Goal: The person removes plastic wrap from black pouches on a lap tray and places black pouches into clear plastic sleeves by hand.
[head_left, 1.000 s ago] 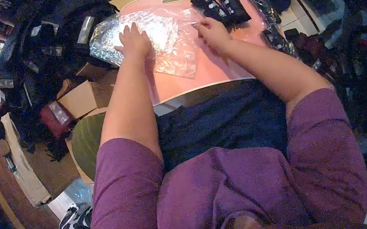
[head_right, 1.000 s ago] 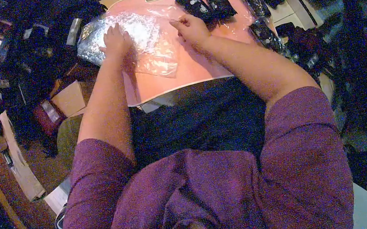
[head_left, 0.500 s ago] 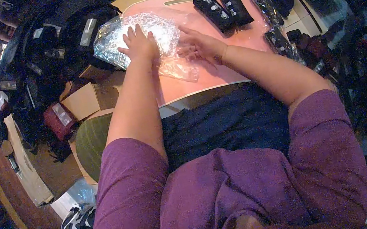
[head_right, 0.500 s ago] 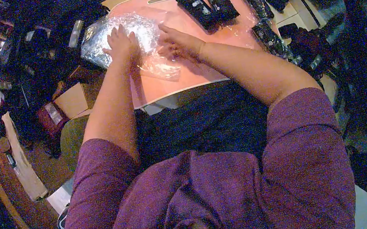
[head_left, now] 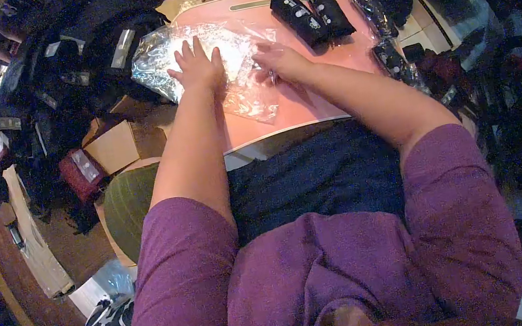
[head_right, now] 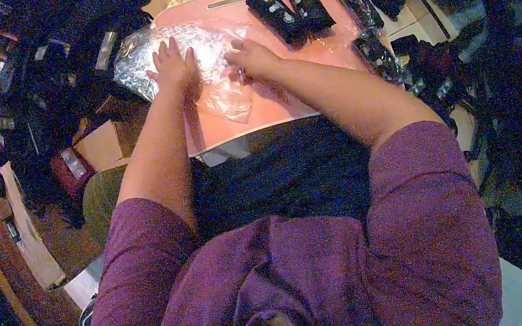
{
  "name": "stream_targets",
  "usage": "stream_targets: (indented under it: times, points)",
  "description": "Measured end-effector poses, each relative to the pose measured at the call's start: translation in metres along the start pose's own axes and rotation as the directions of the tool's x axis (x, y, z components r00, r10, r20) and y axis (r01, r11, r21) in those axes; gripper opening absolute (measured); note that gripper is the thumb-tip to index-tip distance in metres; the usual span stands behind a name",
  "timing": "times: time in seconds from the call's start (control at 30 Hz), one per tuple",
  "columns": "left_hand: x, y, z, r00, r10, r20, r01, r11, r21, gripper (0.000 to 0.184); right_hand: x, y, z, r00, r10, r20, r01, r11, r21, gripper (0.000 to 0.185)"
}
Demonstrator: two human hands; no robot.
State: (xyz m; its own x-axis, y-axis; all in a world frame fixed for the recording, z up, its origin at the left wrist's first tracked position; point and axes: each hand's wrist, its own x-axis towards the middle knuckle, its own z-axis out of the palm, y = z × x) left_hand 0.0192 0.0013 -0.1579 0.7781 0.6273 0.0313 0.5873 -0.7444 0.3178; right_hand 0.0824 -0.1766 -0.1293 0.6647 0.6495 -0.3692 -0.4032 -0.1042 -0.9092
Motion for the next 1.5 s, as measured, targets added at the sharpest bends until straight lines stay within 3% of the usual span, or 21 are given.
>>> stream_targets:
  times: [0.1,0.17,0.3,0.37,0.43,0.5,0.53,0.7,0.77,0.9,0.93,0.97,1.03,1.07,1.1,1.13,1.27,1.33,1.5]
  points:
    - [0.002,-0.002,0.001,1.0,0.007,0.017,-0.007,1.0,0.012,0.063,0.01,-0.001,0.003,0.999,0.035,0.019,-0.032,0.993,-0.112,0.042]
    - [0.001,-0.002,-0.001,0.999,0.005,0.042,-0.006,1.0,0.018,0.063,0.019,0.008,0.0,0.999,0.043,0.018,-0.035,0.945,-0.324,0.031]
    - [-0.002,-0.008,0.0,0.999,0.042,0.029,-0.044,0.997,0.065,0.063,0.017,0.014,-0.009,0.995,-0.009,-0.096,-0.013,0.974,-0.228,0.022]
    - [-0.001,-0.011,0.0,0.998,0.06,0.021,-0.061,0.995,0.078,0.063,-0.005,-0.01,-0.013,0.976,0.099,-0.194,-0.142,0.964,-0.226,0.02]
    - [0.0,-0.012,-0.002,0.998,0.056,0.028,-0.058,0.996,0.07,0.063,-0.006,-0.012,-0.027,0.972,0.111,-0.205,-0.153,0.967,-0.205,0.02]
    - [0.0,-0.011,-0.006,0.998,0.052,0.034,-0.054,0.996,0.074,0.063,-0.011,-0.018,-0.042,0.994,0.016,-0.107,-0.059,0.908,-0.414,0.029]
    - [0.0,-0.011,-0.009,0.997,0.051,0.064,-0.055,0.996,0.074,0.063,-0.018,-0.024,-0.047,0.993,0.044,-0.11,-0.078,0.942,-0.327,0.038]
    - [0.001,-0.017,-0.007,0.993,0.072,0.095,-0.081,0.992,0.098,0.064,-0.068,-0.061,-0.074,0.994,0.069,-0.088,-0.099,0.911,-0.401,0.036]
    - [-0.001,-0.017,-0.01,0.991,0.087,0.1,-0.098,0.989,0.108,0.065,-0.087,-0.086,-0.085,0.984,0.159,-0.086,-0.179,0.801,-0.572,0.037]
    - [-0.004,-0.006,-0.024,0.986,0.053,0.16,-0.076,0.987,0.142,0.063,-0.125,-0.127,-0.12,0.99,0.133,-0.043,-0.121,0.657,-0.744,0.03]
    - [0.0,-0.004,-0.023,0.99,0.04,0.134,-0.065,0.981,0.182,0.062,-0.133,-0.135,-0.13,0.991,0.128,-0.049,-0.122,0.657,-0.744,0.03]
    - [0.004,-0.001,-0.021,0.994,0.029,0.106,-0.052,0.974,0.222,0.06,-0.14,-0.143,-0.14,0.996,0.089,-0.004,-0.069,0.74,-0.669,0.03]
    - [0.012,0.014,-0.022,0.996,0.062,0.057,-0.069,0.989,0.131,0.058,-0.148,-0.15,-0.149,0.999,0.041,0.033,-0.015,0.814,-0.58,0.03]
    - [0.021,0.02,-0.015,0.972,0.231,-0.03,-0.232,0.951,-0.205,0.058,-0.151,-0.152,-0.151,1.0,-0.001,-0.005,-0.002,0.837,-0.547,0.03]
    - [0.026,0.024,-0.011,0.92,0.354,-0.165,-0.388,0.775,-0.498,0.058,-0.153,-0.154,-0.152,0.998,-0.041,-0.044,0.013,0.858,-0.514,0.03]
    - [0.015,0.04,-0.025,0.914,0.377,-0.151,-0.382,0.673,-0.633,0.06,-0.154,-0.154,-0.15,0.997,-0.052,-0.057,0.015,0.858,-0.513,0.028]
    - [0.001,0.078,-0.038,0.862,0.507,-0.016,-0.342,0.557,-0.757,0.058,-0.142,-0.152,-0.161,0.999,-0.038,-0.004,0.033,0.902,-0.43,0.027]
    - [-0.016,0.095,-0.047,0.781,0.571,0.254,0.139,0.238,-0.961,0.048,-0.136,-0.149,-0.159,0.993,-0.099,-0.062,0.068,0.924,-0.377,0.026]
    - [-0.034,0.113,-0.068,0.726,0.62,0.299,0.312,0.091,-0.946,0.032,-0.121,-0.141,-0.138,0.968,-0.078,-0.24,0.015,0.967,-0.254,0.025]
